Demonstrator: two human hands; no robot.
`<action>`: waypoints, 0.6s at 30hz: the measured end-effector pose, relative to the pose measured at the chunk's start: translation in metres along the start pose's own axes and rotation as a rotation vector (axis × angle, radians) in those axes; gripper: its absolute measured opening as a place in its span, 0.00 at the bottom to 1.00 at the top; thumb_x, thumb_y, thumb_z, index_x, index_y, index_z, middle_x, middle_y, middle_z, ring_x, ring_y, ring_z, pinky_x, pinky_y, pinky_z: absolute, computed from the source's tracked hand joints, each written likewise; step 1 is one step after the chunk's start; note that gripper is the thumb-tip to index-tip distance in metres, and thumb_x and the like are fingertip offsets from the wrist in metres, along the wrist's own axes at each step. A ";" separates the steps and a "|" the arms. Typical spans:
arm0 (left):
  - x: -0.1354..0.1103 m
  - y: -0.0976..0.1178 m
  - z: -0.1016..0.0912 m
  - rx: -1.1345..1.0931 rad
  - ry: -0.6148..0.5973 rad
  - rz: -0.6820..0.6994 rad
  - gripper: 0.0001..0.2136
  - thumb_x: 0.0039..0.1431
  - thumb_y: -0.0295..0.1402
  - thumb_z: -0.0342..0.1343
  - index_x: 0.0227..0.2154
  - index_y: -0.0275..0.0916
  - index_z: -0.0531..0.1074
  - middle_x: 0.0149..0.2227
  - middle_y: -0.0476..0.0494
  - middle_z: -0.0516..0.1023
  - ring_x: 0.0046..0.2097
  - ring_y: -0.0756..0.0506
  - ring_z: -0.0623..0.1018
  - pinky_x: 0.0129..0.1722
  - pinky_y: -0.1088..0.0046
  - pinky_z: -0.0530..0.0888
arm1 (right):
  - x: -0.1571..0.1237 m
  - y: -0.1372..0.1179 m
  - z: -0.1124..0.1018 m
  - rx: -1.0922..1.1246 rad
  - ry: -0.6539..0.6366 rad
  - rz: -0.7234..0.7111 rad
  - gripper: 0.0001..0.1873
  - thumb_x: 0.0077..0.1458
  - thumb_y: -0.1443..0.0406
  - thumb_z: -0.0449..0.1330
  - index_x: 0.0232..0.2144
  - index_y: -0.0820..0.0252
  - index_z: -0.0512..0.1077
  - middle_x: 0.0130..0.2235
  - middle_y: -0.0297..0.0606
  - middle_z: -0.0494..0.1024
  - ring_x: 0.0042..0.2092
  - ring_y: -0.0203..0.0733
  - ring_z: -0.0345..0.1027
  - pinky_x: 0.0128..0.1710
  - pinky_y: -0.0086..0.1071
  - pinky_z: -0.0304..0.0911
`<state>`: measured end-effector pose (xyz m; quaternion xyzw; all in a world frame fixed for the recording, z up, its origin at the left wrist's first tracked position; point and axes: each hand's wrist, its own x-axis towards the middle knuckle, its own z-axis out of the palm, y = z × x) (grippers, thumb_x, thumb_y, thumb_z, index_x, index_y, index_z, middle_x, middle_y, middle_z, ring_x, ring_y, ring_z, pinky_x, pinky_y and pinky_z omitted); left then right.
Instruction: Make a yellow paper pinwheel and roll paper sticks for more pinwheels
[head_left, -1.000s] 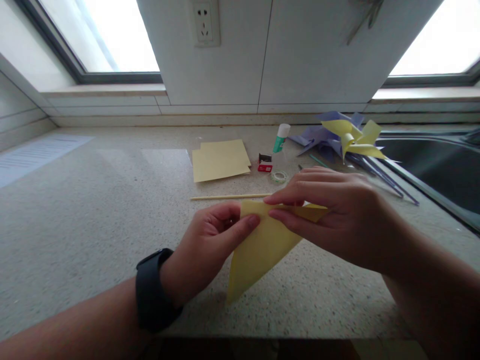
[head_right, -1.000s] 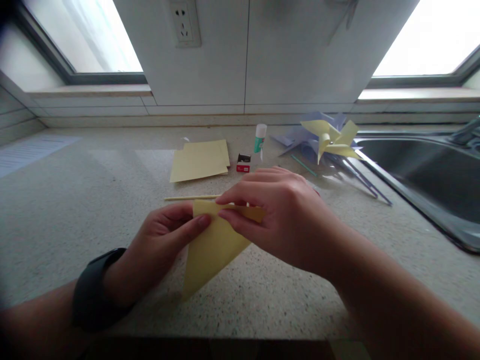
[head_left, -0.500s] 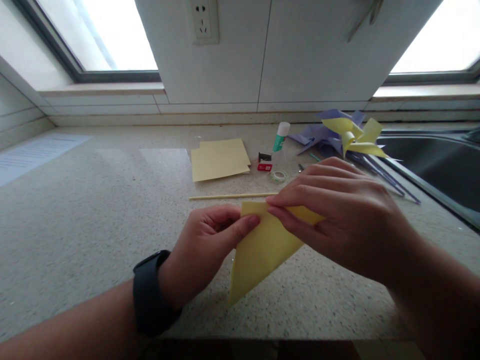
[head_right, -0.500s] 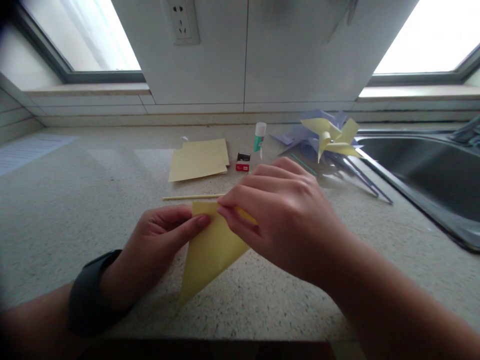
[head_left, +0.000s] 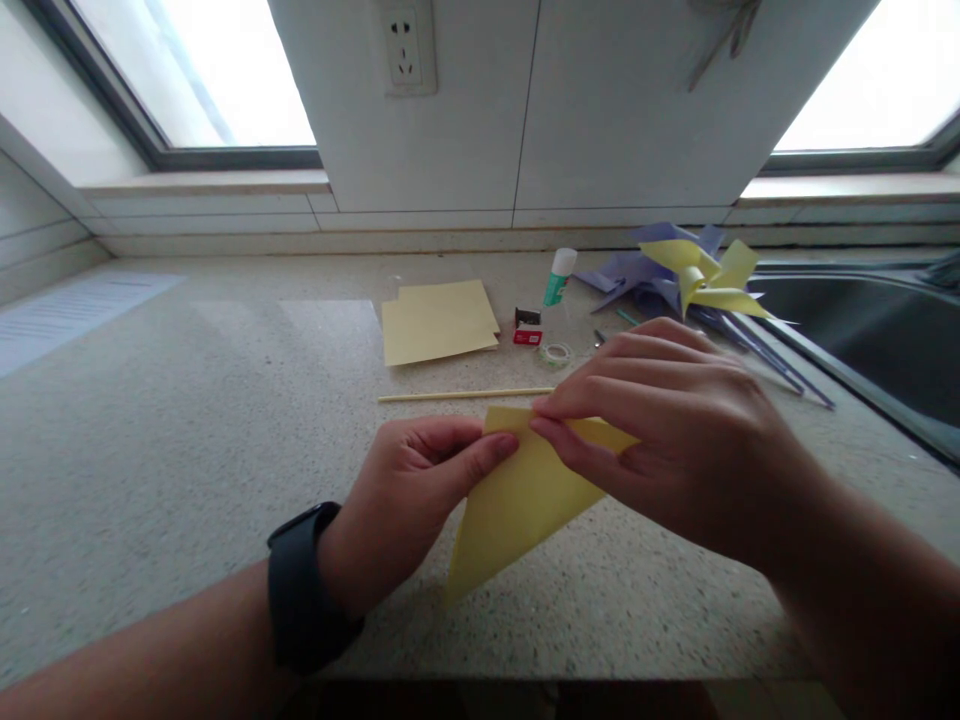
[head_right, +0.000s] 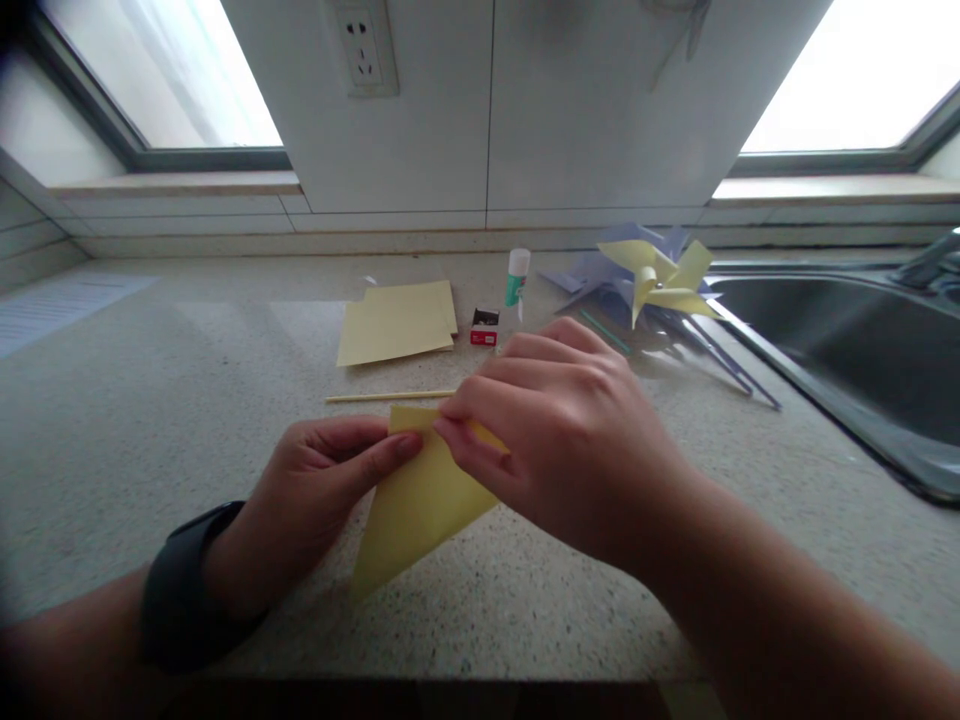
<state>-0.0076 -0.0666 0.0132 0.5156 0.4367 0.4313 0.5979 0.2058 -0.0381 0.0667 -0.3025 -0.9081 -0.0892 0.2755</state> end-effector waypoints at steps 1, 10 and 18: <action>0.000 0.000 0.000 0.005 0.003 0.001 0.11 0.59 0.42 0.65 0.38 0.40 0.84 0.34 0.43 0.84 0.37 0.44 0.80 0.34 0.71 0.75 | 0.000 0.000 0.000 0.002 -0.002 0.001 0.07 0.63 0.62 0.59 0.32 0.51 0.76 0.32 0.35 0.81 0.34 0.43 0.73 0.41 0.41 0.62; -0.002 0.000 0.001 -0.022 -0.017 -0.013 0.09 0.59 0.40 0.66 0.36 0.41 0.84 0.34 0.44 0.85 0.35 0.46 0.79 0.33 0.74 0.74 | 0.001 0.001 0.001 0.012 -0.015 -0.016 0.08 0.63 0.63 0.59 0.32 0.55 0.77 0.31 0.35 0.80 0.35 0.42 0.72 0.40 0.40 0.61; 0.000 0.002 0.002 -0.055 -0.049 -0.020 0.07 0.60 0.39 0.65 0.36 0.43 0.85 0.32 0.47 0.84 0.35 0.49 0.79 0.33 0.77 0.73 | -0.002 0.001 0.001 0.015 -0.022 -0.024 0.08 0.63 0.64 0.60 0.32 0.56 0.77 0.31 0.35 0.80 0.35 0.42 0.71 0.41 0.39 0.61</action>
